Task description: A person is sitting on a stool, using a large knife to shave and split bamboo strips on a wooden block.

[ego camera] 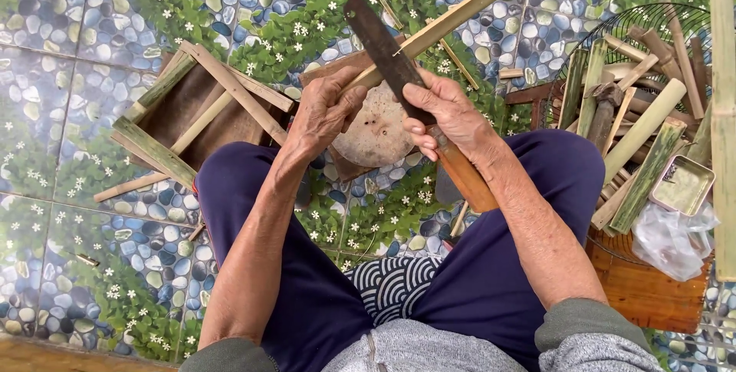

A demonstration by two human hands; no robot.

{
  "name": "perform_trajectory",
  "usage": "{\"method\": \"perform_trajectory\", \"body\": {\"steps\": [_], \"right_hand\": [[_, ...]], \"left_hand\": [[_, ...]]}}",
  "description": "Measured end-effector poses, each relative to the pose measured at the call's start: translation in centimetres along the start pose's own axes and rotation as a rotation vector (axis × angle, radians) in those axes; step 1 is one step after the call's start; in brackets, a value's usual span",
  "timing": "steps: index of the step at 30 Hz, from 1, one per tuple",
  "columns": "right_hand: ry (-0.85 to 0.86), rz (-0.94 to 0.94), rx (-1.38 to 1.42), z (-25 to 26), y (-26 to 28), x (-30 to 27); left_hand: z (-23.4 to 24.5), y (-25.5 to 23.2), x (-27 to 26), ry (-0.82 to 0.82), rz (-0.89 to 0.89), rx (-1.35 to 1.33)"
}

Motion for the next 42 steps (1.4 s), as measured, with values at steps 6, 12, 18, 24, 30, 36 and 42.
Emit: {"method": "perform_trajectory", "body": {"steps": [6, 12, 18, 24, 30, 36, 42], "right_hand": [[-0.117, 0.024, -0.114, 5.1, -0.1, 0.5], [-0.197, 0.113, -0.206, 10.2, 2.8, 0.8], [-0.223, 0.129, -0.199, 9.7, 2.9, 1.4], [-0.23, 0.186, -0.184, 9.0, 3.2, 1.7], [-0.135, 0.152, -0.003, 8.5, 3.9, 0.9], [-0.152, 0.252, -0.085, 8.5, 4.1, 1.0], [-0.182, 0.245, -0.15, 8.7, 4.8, 1.0]], "left_hand": [[1.2, -1.2, -0.9, 0.053, -0.002, 0.014], [1.4, -1.3, -1.8, 0.061, -0.029, 0.023], [1.7, -1.4, -2.0, 0.048, -0.047, 0.081], [2.5, -3.5, -1.8, -0.002, -0.105, 0.133], [2.3, -4.0, -2.0, 0.184, 0.083, 0.163], [1.6, -3.3, -2.1, 0.165, 0.036, 0.23], [1.9, -1.2, -1.8, 0.206, 0.032, 0.251]]}}
Point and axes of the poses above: each hand's wrist, its own x-axis towards the middle knuckle, its own z-axis out of the back of the hand, y = z × x, the point moved 6 cm from there along x, towards the middle knuckle, and after that the axes turned 1 degree about x, right-handed, at the moved point
